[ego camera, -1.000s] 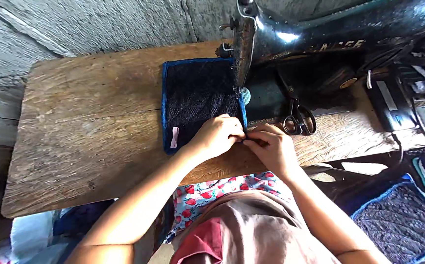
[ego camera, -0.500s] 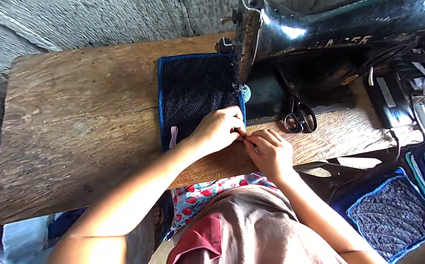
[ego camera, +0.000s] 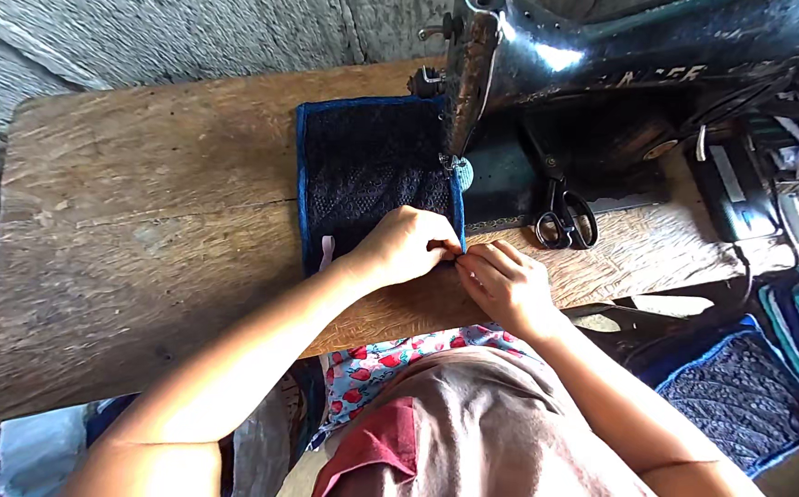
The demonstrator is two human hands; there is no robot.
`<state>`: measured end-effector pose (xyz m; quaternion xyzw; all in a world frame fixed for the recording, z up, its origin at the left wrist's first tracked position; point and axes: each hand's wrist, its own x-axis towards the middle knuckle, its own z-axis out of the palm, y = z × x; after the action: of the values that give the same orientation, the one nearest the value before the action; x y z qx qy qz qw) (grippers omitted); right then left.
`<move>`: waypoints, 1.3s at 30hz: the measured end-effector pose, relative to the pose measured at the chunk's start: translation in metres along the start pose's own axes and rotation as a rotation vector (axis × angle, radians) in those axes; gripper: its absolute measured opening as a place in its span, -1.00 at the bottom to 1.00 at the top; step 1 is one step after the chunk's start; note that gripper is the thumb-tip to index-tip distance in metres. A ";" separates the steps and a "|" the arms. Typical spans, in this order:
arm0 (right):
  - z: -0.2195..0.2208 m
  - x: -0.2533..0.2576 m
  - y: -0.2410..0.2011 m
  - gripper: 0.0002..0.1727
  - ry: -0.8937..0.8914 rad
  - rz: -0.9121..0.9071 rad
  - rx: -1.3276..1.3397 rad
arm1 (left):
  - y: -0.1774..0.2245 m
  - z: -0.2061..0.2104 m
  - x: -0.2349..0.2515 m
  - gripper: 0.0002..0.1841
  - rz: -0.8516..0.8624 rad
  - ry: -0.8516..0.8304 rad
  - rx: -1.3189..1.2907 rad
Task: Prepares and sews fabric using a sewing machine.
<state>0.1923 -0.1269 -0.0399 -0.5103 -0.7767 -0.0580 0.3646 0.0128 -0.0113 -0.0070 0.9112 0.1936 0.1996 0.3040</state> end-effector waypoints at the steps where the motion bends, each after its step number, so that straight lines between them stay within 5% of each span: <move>1: 0.000 0.000 -0.001 -0.85 -0.022 -0.016 -0.019 | -0.002 -0.002 0.001 -0.92 0.031 -0.022 0.002; 11: -0.012 0.002 0.016 -0.81 -0.140 -0.145 0.048 | -0.020 -0.018 0.001 -0.81 0.257 -0.132 -0.050; 14: -0.013 0.002 0.022 -0.80 -0.131 -0.180 0.073 | -0.018 -0.019 -0.011 -0.74 0.343 -0.042 0.074; 23: -0.007 -0.001 0.010 -0.78 -0.132 -0.152 -0.004 | -0.031 -0.010 -0.020 -0.63 0.586 -0.119 0.305; 31: -0.013 -0.005 0.019 -0.74 -0.176 -0.059 0.174 | -0.036 -0.009 -0.020 -0.60 0.592 -0.111 0.235; 39: -0.017 0.027 0.072 -0.62 -0.355 -0.376 0.109 | -0.046 -0.014 -0.022 -0.52 0.580 -0.178 0.213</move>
<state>0.2551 -0.0807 -0.0316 -0.3389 -0.9116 0.0078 0.2325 -0.0229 0.0192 -0.0305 0.9690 -0.0818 0.1758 0.1531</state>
